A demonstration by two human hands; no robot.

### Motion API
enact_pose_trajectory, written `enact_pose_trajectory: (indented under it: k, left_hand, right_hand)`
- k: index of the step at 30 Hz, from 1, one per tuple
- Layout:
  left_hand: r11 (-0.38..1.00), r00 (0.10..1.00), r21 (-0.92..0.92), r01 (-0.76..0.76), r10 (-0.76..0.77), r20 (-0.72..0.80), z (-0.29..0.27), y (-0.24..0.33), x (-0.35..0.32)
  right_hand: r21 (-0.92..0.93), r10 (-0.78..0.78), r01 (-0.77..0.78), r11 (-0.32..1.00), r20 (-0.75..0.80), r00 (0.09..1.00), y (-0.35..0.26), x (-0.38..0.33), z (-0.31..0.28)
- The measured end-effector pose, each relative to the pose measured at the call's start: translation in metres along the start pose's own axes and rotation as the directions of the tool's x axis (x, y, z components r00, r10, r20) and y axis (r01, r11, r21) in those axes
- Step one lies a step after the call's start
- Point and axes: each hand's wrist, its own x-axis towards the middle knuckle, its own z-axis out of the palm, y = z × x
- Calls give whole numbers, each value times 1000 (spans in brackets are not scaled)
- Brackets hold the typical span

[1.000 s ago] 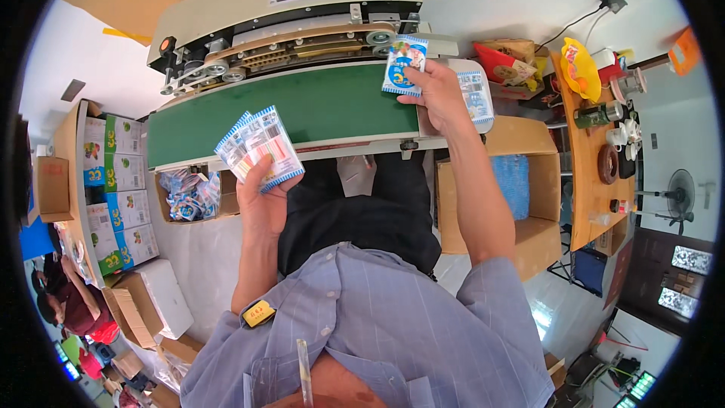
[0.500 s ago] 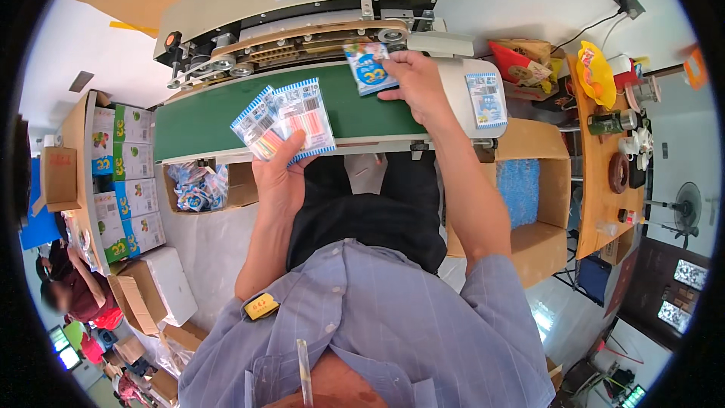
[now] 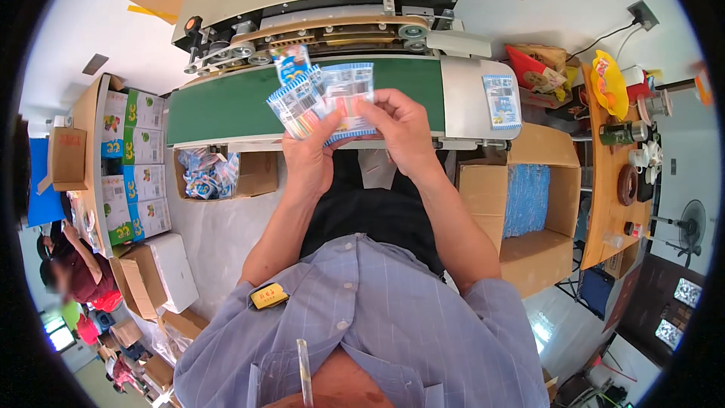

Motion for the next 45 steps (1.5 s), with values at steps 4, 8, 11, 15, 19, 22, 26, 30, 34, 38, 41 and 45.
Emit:
enact_pose_trajectory:
  k: [4, 8, 11, 15, 19, 22, 26, 30, 34, 38, 41, 45]
  left_hand:
    - [993, 994, -80, 82, -76, 74, -3, -1, 2]
    - [990, 982, 18, 142, -143, 122, -3, 3, 7]
    - [984, 974, 49, 172, -177, 143, 1, 4, 9]
    - [974, 974, 149, 171, -189, 123, 11, 6, 9]
    - [960, 969, 201, 195, -221, 112, 8, 6, 14]
    - [941, 982, 301, 157, -182, 55, 11, 9, 14]
    - [951, 986, 275, 142, -161, 48, 13, 8, 17]
    - [971, 983, 183, 153, -169, 74, 13, 4, 22]
    - [970, 978, 175, 168, -187, 98, 16, 0, 22]
    - [973, 974, 161, 168, -189, 128, 17, -5, 21]
    - [975, 971, 133, 176, -194, 138, 17, -7, 21]
    - [976, 966, 111, 185, -202, 162, 21, -4, 16]
  right_hand:
    - [167, 5, 15, 986, -117, 993, -1, -3, -22]
    - [139, -54, 112, 984, -369, 928, -9, 4, -64]
    - [52, -77, 107, 993, -413, 907, -13, 16, -89]
    - [39, -81, 103, 994, -378, 922, -16, 28, -98]
    - [22, 14, -7, 1000, -331, 944, -14, 37, -89]
    - [6, 26, -26, 1000, -307, 951, -11, 47, -81]
    - [-64, 31, -47, 997, -236, 971, -9, 58, -67]
    - [-450, -265, 104, 887, -312, 912, -18, 36, -48]
    - [-23, -36, 33, 999, -154, 987, -14, 11, -32]
    - [-51, -116, 111, 992, -98, 988, 2, 7, -34]
    - [-20, -123, 121, 992, -104, 987, 4, 5, -35]
    - [2, -118, 119, 993, -105, 987, -2, 0, -32]
